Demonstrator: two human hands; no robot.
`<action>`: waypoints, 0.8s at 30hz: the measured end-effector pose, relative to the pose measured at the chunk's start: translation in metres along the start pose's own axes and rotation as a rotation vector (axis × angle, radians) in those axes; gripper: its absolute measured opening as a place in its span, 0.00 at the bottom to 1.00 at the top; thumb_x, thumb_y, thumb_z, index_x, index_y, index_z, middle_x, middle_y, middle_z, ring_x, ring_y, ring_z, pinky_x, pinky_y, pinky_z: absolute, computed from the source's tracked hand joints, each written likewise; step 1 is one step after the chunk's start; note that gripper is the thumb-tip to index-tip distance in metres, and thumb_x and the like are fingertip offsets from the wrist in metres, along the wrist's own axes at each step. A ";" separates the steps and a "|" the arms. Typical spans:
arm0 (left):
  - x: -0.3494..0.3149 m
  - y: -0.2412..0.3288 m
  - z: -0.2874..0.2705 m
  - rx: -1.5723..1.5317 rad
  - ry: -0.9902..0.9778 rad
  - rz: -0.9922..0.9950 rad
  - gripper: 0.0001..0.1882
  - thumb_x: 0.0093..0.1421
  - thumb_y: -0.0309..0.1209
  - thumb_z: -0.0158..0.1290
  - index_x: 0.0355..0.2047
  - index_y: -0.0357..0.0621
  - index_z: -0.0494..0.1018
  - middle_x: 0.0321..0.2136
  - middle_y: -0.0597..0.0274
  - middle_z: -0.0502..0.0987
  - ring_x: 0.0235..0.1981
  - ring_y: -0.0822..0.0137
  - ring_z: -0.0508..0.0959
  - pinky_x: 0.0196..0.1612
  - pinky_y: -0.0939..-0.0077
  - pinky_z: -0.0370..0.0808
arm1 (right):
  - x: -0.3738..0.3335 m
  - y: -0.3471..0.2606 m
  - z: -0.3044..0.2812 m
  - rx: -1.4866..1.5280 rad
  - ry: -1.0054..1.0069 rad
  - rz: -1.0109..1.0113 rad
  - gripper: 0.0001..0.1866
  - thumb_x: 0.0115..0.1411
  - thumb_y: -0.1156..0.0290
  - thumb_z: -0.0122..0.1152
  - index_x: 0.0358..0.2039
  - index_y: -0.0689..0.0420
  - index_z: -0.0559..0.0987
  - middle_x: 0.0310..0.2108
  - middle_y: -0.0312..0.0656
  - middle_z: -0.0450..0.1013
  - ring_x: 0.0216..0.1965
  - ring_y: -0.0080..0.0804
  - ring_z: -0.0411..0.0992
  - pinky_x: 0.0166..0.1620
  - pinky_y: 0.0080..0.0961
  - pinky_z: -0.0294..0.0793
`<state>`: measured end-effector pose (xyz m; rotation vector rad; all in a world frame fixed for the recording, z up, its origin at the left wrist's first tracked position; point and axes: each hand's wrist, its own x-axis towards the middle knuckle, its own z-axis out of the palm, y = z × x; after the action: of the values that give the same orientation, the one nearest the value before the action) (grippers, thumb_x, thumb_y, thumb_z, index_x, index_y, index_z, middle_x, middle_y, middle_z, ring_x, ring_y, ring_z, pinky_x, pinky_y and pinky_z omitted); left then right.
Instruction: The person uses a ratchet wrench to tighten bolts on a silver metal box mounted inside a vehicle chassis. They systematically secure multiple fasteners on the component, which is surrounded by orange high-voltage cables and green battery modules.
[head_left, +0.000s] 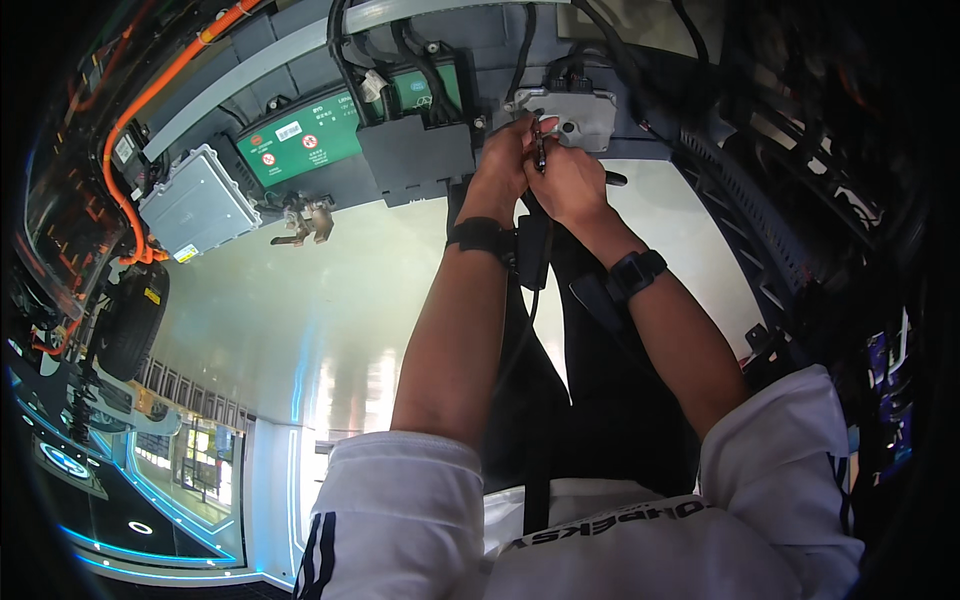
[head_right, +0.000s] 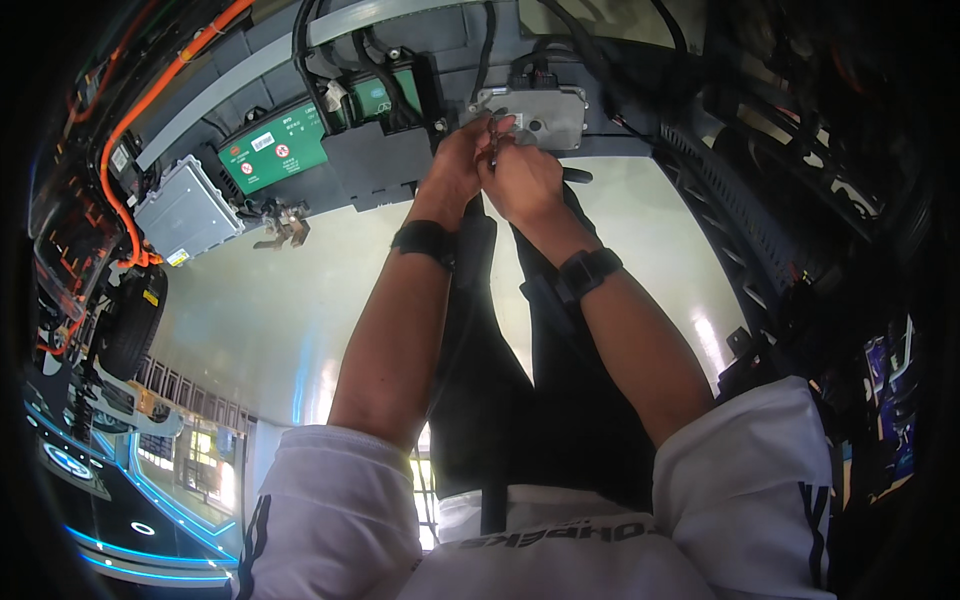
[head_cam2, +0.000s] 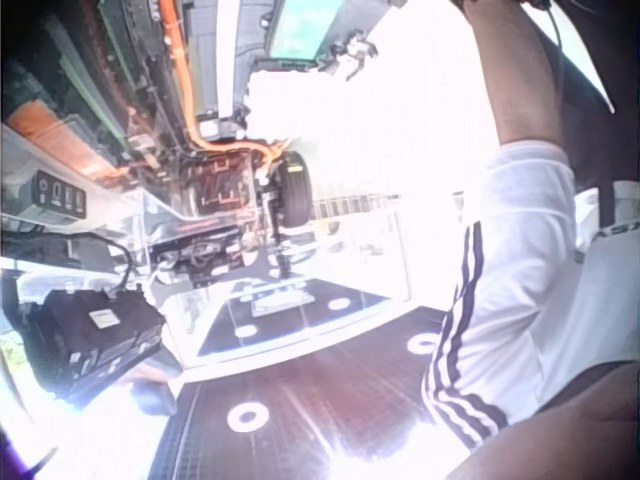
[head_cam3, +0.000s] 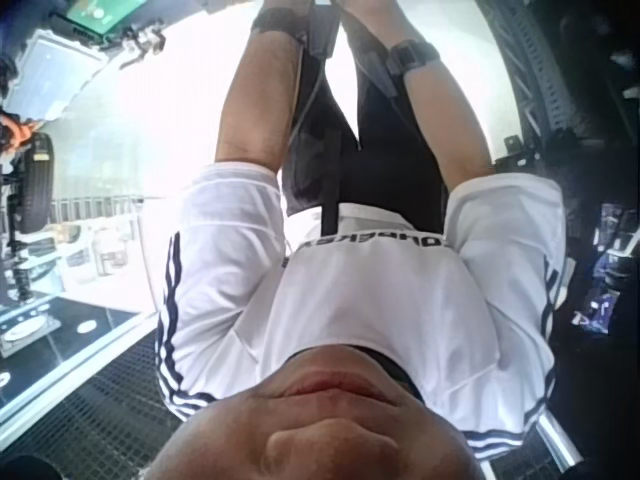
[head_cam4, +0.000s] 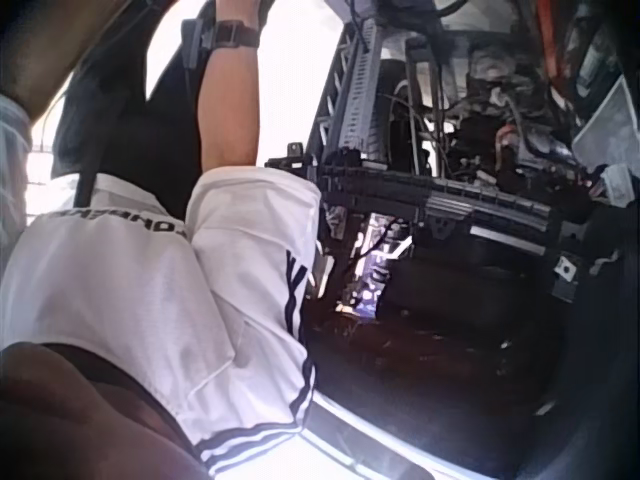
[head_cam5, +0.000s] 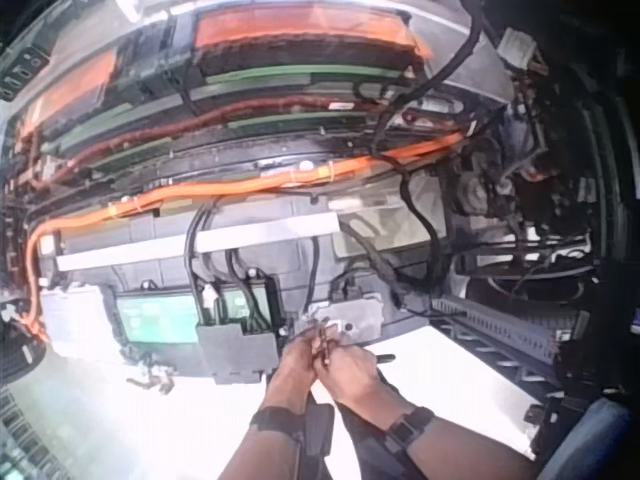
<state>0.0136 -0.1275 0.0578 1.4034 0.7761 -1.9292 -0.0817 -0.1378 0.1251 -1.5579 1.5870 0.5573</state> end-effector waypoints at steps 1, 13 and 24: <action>0.002 0.001 0.002 0.024 0.039 0.039 0.09 0.67 0.29 0.46 0.38 0.36 0.71 0.36 0.51 0.81 0.34 0.62 0.79 0.39 0.70 0.78 | 0.004 0.001 -0.001 0.005 0.002 -0.017 0.17 0.60 0.58 0.51 0.36 0.60 0.78 0.28 0.54 0.77 0.34 0.52 0.77 0.40 0.45 0.76; 0.016 0.010 0.029 0.302 0.482 0.280 0.15 0.53 0.28 0.60 0.38 0.30 0.80 0.35 0.51 0.81 0.34 0.64 0.81 0.38 0.72 0.77 | 0.050 0.018 0.008 -0.024 0.058 -0.171 0.09 0.53 0.69 0.56 0.29 0.59 0.81 0.23 0.51 0.77 0.30 0.51 0.78 0.37 0.43 0.78; 0.024 0.014 0.028 0.623 0.560 0.324 0.19 0.51 0.37 0.59 0.40 0.38 0.82 0.39 0.50 0.82 0.42 0.60 0.81 0.47 0.68 0.75 | 0.072 0.014 0.000 0.038 -0.143 -0.082 0.13 0.55 0.66 0.56 0.34 0.63 0.80 0.35 0.56 0.78 0.41 0.54 0.77 0.45 0.45 0.76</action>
<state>0.0019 -0.1607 0.0410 2.3387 0.1315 -1.5876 -0.0875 -0.1788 0.0648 -1.5131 1.4124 0.5769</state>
